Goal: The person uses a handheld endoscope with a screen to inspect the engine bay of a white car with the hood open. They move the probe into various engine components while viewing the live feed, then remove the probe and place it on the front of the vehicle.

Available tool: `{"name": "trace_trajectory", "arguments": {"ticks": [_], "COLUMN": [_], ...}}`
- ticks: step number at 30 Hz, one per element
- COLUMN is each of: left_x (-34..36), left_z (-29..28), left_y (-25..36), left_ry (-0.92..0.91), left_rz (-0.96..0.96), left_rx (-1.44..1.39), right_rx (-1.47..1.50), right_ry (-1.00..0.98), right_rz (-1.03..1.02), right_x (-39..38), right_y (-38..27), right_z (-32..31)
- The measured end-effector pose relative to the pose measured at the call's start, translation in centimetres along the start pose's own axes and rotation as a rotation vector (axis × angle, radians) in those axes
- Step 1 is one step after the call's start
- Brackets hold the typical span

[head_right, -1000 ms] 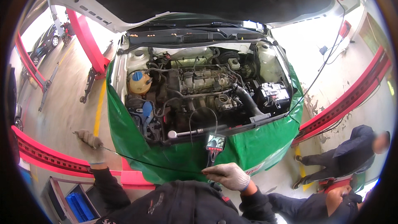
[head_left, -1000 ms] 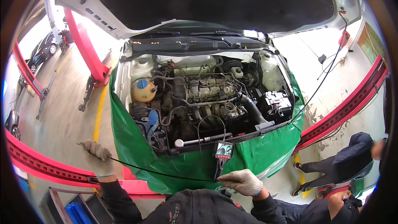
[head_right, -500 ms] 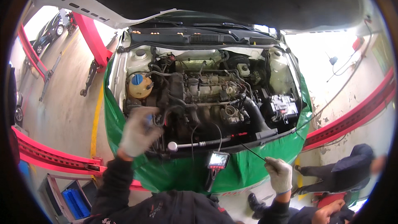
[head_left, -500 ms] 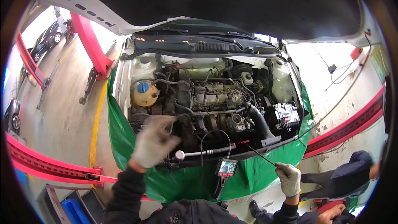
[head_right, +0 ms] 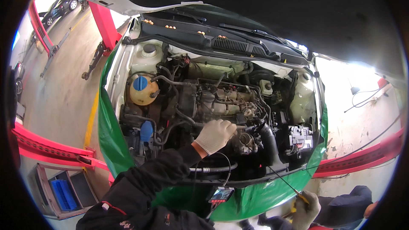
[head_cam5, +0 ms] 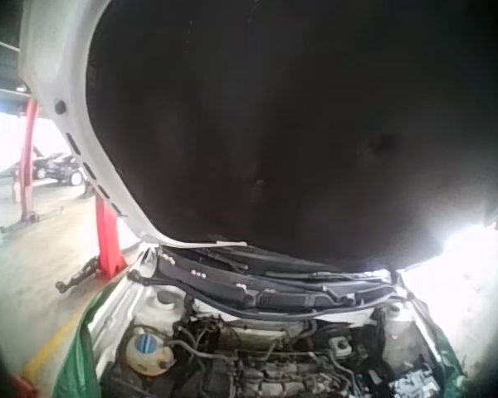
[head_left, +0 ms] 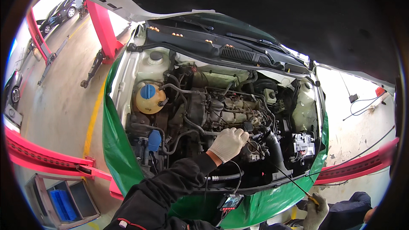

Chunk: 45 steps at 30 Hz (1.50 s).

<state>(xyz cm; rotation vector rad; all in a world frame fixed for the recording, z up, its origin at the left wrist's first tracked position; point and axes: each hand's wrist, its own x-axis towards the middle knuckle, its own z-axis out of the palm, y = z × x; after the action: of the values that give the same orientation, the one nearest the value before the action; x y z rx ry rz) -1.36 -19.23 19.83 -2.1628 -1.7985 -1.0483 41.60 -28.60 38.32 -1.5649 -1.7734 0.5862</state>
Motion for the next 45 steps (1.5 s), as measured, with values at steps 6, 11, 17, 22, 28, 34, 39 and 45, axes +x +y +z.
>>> {"name": "trace_trajectory", "arguments": {"ticks": [6,11,17,22,28,34,39,45], "left_x": [-0.1,-0.1,0.9,3.6,-4.2,-24.5,-36.4,-37.9], "left_z": [2.3,2.9,2.2,-1.4,-10.5,-19.6,-20.7,-16.8], "left_y": [-2.0,-3.1,-3.6,-5.0,-6.4,-5.3,-3.2,-4.0], "left_ry": [0.003,-0.024,0.051,-0.042,0.191,0.232,0.247,0.241], "left_rz": [-0.064,-0.089,-0.164,-0.450,-0.413,-0.658,-0.740,-0.770], "left_rx": [-0.070,-0.093,-0.142,-0.309,-0.131,-0.063,0.184,0.200], "right_rx": [-0.133,-0.099,0.227,0.077,-0.011,-0.151,-0.798,-1.279], "right_ry": [0.062,0.043,0.153,-0.004,-0.372,-0.554,-0.751,-1.079], "right_rz": [-0.139,-0.197,-0.265,-0.436,-0.528,-0.527,-0.601,-0.903], "right_x": [2.6,3.5,7.8,20.5,31.8,34.9,33.7,25.7], "right_y": [-0.2,-1.5,-6.8,-18.7,-34.6,-37.1,-29.8,-17.9], "right_z": [1.0,1.7,3.8,6.4,15.6,27.2,40.0,50.7]}}
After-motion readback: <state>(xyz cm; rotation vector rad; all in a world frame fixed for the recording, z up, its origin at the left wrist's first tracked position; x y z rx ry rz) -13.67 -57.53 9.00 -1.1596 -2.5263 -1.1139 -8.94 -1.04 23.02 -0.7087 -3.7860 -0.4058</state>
